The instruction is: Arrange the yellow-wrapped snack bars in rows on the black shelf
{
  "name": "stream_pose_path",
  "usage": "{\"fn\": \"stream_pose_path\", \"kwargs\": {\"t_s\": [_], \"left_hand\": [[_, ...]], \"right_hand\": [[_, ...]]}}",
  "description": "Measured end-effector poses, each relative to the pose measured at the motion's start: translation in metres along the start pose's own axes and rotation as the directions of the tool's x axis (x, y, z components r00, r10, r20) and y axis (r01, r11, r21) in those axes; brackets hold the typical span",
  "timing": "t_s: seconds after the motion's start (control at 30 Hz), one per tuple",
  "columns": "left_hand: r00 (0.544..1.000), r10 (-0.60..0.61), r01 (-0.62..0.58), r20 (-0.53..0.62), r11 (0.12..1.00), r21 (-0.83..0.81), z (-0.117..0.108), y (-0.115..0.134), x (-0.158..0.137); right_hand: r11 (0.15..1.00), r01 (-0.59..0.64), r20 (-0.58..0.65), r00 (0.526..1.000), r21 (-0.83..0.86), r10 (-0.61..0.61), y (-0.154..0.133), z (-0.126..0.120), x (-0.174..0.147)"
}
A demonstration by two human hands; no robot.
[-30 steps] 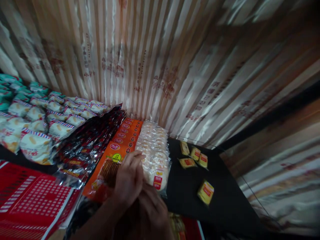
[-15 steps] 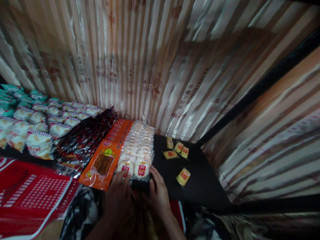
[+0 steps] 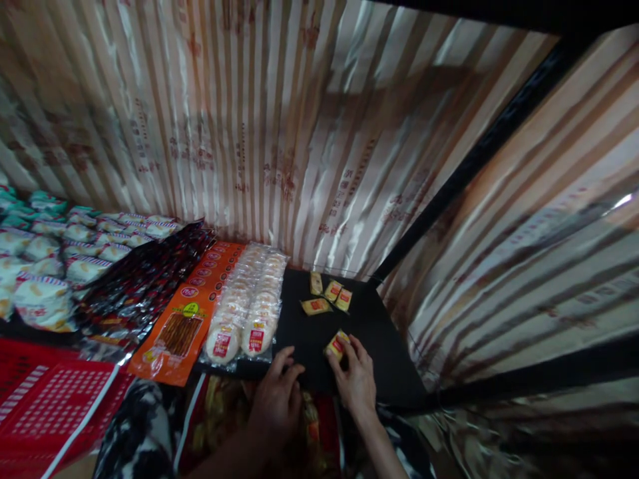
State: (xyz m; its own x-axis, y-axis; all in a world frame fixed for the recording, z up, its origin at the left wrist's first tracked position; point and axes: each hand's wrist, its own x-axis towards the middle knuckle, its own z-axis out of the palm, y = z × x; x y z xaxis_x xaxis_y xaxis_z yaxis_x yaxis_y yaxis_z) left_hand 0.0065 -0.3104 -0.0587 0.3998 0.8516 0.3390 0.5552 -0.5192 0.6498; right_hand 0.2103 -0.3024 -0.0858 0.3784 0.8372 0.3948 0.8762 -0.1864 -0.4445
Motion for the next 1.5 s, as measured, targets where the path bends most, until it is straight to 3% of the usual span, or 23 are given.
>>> {"fn": "stream_pose_path", "kwargs": {"t_s": [0.13, 0.33, 0.53, 0.7, 0.83, 1.0, 1.13, 1.27, 1.33, 1.37, 1.43, 1.5], "left_hand": [[0.983, -0.097, 0.094, 0.155, 0.995, 0.023, 0.011, 0.015, 0.036], [0.98, -0.121, 0.102, 0.16, 0.987, 0.125, 0.028, 0.017, 0.094], [0.942, -0.236, 0.163, 0.237, 0.943, 0.291, 0.041, 0.016, 0.138], [0.95, -0.238, 0.135, 0.202, 0.896, 0.423, 0.058, 0.007, 0.149], [0.966, -0.203, 0.105, 0.163, 0.876, 0.471, 0.064, -0.004, 0.15], [0.965, -0.239, 0.182, 0.105, 0.905, 0.383, 0.062, -0.012, 0.146], [0.955, -0.297, 0.291, 0.009, 0.941, 0.173, 0.061, -0.014, 0.144], [0.881, -0.47, 0.454, -0.051, 0.871, -0.185, 0.056, -0.01, 0.156], [0.842, -0.538, 0.498, 0.03, 0.755, -0.426, 0.051, -0.006, 0.163], [0.829, -0.552, 0.503, 0.086, 0.67, -0.546, 0.049, -0.003, 0.166], [0.808, -0.559, 0.497, 0.187, 0.476, -0.725, 0.043, 0.002, 0.169], [0.796, -0.566, 0.475, 0.213, 0.367, -0.8, 0.039, 0.008, 0.17]], "right_hand": [[0.998, 0.049, 0.061, 0.997, 0.029, -0.05, 0.012, 0.004, 0.006], [0.985, 0.173, -0.033, 0.984, 0.009, -0.173, 0.015, 0.0, 0.021], [0.956, 0.287, 0.029, 0.957, 0.058, -0.289, -0.001, 0.004, 0.071], [0.907, 0.419, 0.241, 0.883, -0.026, -0.401, -0.016, 0.03, 0.14], [0.899, 0.435, 0.436, 0.819, -0.046, -0.374, -0.017, 0.047, 0.171], [0.9, 0.432, 0.424, 0.828, -0.063, -0.367, 0.004, 0.036, 0.167], [0.91, 0.415, 0.391, 0.836, 0.009, -0.385, 0.019, 0.015, 0.152], [0.924, 0.324, 0.281, 0.884, 0.203, -0.372, 0.016, 0.002, 0.143], [0.921, 0.148, 0.298, 0.917, 0.361, -0.264, 0.006, 0.001, 0.142], [0.893, 0.017, 0.349, 0.917, 0.45, -0.193, 0.0, 0.001, 0.142], [0.764, -0.263, 0.483, 0.872, 0.589, -0.073, -0.013, 0.001, 0.142], [0.621, -0.442, 0.578, 0.816, 0.648, -0.022, -0.025, 0.003, 0.141]]}}
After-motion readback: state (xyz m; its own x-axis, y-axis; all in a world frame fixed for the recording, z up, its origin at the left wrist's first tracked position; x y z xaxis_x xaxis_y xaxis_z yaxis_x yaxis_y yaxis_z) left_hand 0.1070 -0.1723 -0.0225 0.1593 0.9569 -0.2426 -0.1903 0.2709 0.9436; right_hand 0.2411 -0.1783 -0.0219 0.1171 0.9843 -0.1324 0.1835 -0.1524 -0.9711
